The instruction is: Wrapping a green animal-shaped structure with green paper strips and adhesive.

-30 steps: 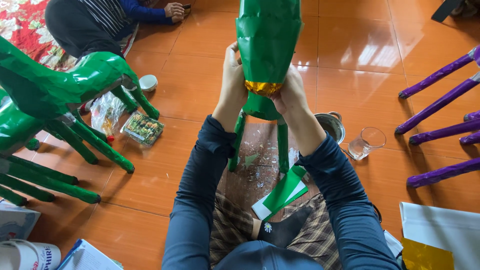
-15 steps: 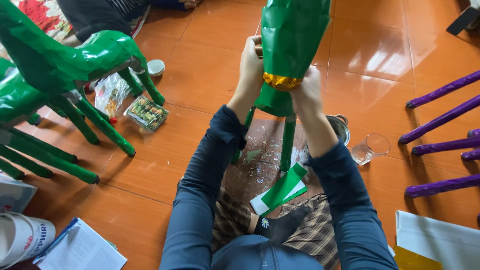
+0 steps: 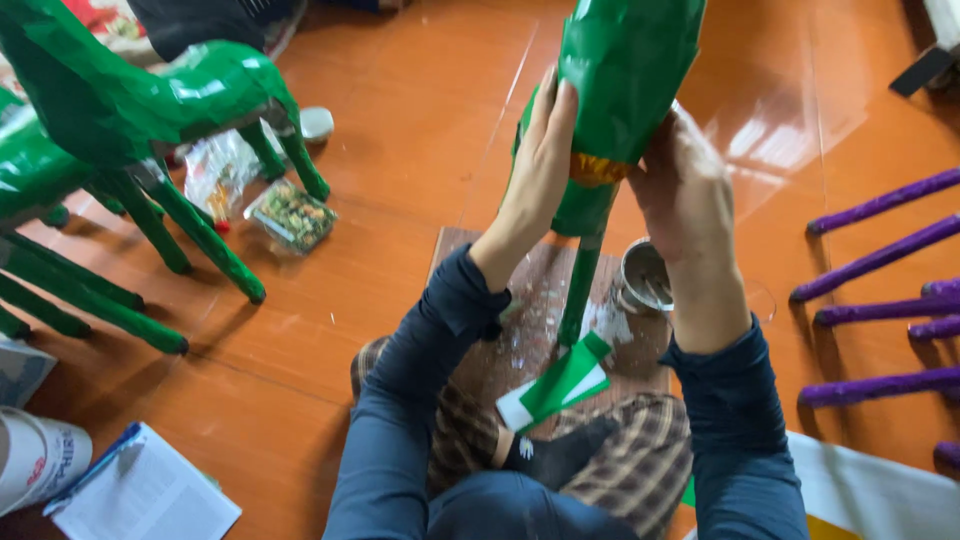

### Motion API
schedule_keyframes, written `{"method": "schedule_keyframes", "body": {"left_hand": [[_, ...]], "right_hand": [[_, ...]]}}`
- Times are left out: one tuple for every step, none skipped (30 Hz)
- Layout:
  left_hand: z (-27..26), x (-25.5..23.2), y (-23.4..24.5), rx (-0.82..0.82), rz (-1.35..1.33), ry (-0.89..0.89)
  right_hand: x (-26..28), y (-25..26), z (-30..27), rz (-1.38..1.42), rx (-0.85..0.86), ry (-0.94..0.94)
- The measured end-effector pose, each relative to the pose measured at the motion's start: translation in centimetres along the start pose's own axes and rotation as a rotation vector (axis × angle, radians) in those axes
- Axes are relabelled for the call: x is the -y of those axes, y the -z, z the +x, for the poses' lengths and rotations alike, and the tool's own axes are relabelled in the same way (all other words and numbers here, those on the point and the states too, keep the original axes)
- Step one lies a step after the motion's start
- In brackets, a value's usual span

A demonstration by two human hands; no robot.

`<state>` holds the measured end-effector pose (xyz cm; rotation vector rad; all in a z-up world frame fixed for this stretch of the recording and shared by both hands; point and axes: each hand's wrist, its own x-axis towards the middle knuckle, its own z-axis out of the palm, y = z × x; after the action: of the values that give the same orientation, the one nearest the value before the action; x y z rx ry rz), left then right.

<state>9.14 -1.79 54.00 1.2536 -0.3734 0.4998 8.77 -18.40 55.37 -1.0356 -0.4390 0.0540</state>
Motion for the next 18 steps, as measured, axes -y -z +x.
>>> {"method": "schedule_keyframes", "body": {"left_hand": [[-0.1, -0.1, 0.0, -0.006, -0.003, 0.018], [-0.2, -0.2, 0.1, 0.006, -0.031, 0.039], [-0.4, -0.2, 0.2, 0.014, -0.059, 0.062], [-0.3, -0.1, 0.1, 0.004, -0.062, 0.079], [-0.1, 0.1, 0.2, 0.013, -0.037, 0.100], [0.2, 0.2, 0.3, 0.024, -0.013, 0.120], [0.2, 0.3, 0.3, 0.019, -0.014, 0.125], [0.1, 0.2, 0.2, 0.019, 0.023, 0.102], [0.0, 0.1, 0.1, 0.021, 0.058, 0.077], [0.0, 0.2, 0.2, 0.019, 0.055, 0.079], [0.1, 0.3, 0.2, 0.026, 0.067, 0.077], [0.2, 0.3, 0.3, 0.033, 0.079, 0.074], [0.2, 0.0, 0.3, 0.031, 0.078, 0.074], [0.3, -0.3, 0.2, 0.031, 0.073, 0.092], [0.2, -0.6, 0.1, 0.032, 0.069, 0.109], [0.2, -0.5, 0.2, 0.032, 0.068, 0.109], [0.3, -0.3, 0.3, 0.035, 0.041, 0.112], [0.4, -0.2, 0.3, 0.038, 0.014, 0.115]], "right_hand": [[-0.1, 0.1, 0.0, -0.002, -0.009, -0.016], [-0.2, 0.3, 0.0, -0.013, -0.003, -0.014], [-0.4, 0.5, -0.2, -0.024, 0.005, -0.015], [-0.5, 0.7, -0.2, -0.026, -0.003, -0.035], [-0.7, 0.8, 0.0, -0.104, -0.030, -0.007], [-0.8, 0.8, 0.3, -0.183, -0.057, 0.021], [-1.0, 0.6, 0.1, -0.184, -0.057, 0.015], [-1.1, 0.4, -0.2, -0.175, -0.100, 0.051], [-1.1, 0.2, -0.4, -0.167, -0.142, 0.091], [-1.1, -0.3, -0.9, -0.170, -0.142, 0.088], [-1.1, -0.8, -1.4, -0.181, -0.138, 0.101], [-1.1, -1.4, -1.8, -0.192, -0.134, 0.113], [-1.2, -1.4, -1.7, -0.194, -0.132, 0.112], [-1.2, -1.4, -1.6, -0.156, -0.093, 0.110], [-1.3, -1.4, -1.7, -0.118, -0.054, 0.110], [-0.9, -1.7, -1.6, -0.118, -0.054, 0.111], [-0.6, -2.0, -1.5, -0.128, -0.050, 0.097], [-0.2, -2.3, -1.4, -0.138, -0.046, 0.083]]}}
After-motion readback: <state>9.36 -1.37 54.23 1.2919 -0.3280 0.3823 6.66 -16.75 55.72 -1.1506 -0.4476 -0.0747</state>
